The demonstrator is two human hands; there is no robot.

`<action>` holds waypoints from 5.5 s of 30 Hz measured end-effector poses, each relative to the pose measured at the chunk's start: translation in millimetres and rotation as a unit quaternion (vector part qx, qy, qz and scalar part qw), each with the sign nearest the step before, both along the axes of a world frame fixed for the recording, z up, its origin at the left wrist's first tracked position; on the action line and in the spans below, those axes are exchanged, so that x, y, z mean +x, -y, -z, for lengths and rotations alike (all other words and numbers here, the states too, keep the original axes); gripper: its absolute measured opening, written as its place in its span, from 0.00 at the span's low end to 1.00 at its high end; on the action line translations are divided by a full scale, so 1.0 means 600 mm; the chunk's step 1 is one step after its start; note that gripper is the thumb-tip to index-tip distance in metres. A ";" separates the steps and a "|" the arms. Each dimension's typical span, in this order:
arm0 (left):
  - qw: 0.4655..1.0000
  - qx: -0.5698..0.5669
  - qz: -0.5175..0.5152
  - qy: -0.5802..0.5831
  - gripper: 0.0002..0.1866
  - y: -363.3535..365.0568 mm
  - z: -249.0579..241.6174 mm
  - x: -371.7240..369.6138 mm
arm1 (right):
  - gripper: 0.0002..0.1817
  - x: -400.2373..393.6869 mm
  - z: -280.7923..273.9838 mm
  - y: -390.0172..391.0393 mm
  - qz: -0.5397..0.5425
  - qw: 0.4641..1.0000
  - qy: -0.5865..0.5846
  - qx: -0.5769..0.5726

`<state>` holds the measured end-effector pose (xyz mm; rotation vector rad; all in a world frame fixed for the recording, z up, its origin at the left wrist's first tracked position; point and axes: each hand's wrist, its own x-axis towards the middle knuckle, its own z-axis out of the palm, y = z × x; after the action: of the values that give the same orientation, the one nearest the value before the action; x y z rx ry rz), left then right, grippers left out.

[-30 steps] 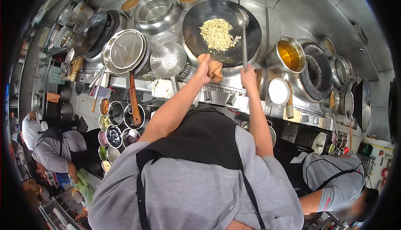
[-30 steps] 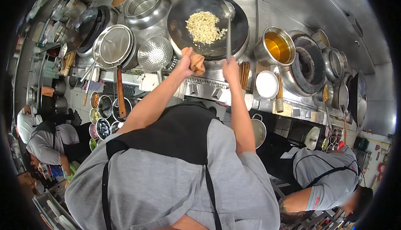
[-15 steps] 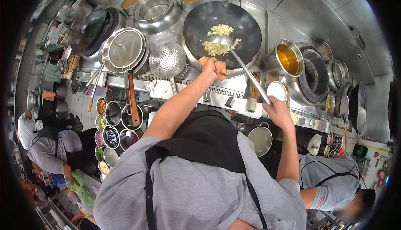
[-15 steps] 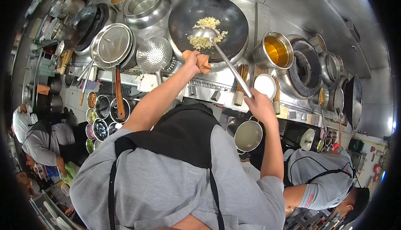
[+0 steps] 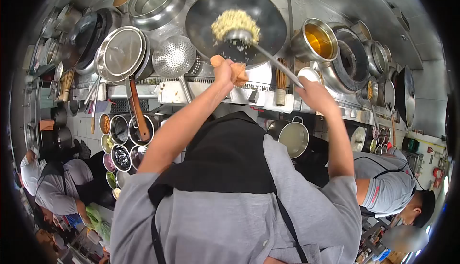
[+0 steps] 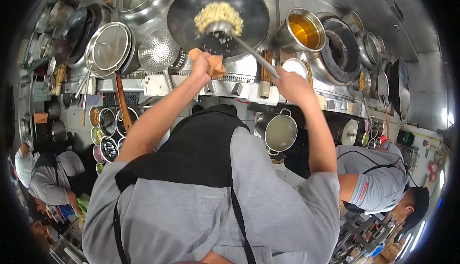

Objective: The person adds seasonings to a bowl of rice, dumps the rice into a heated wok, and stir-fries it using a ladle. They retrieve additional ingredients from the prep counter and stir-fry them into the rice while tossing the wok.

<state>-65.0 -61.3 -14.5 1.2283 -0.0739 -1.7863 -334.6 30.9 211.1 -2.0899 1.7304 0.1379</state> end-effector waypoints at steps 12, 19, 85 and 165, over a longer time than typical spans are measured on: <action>0.991 0.097 0.029 -0.092 0.07 -0.064 -0.189 0.041 | 0.17 -0.022 -0.131 -0.080 0.143 0.976 0.136 0.088; 0.997 0.040 0.056 -0.045 0.08 -0.008 0.095 0.051 | 0.16 0.015 0.127 0.022 0.153 0.937 0.312 -0.037; 0.982 0.160 0.064 -0.070 0.15 -0.009 -0.254 -0.008 | 0.13 0.152 -0.060 0.309 0.135 0.540 0.800 -0.223; 0.975 0.194 0.089 -0.058 0.13 -0.011 -0.252 -0.004 | 0.13 0.130 -0.116 0.291 0.080 0.540 0.820 -0.170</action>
<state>-67.6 -55.0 136.8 1.4208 0.2509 -2.0931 -256.8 -143.6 280.6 -1.0462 0.5611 -1.7244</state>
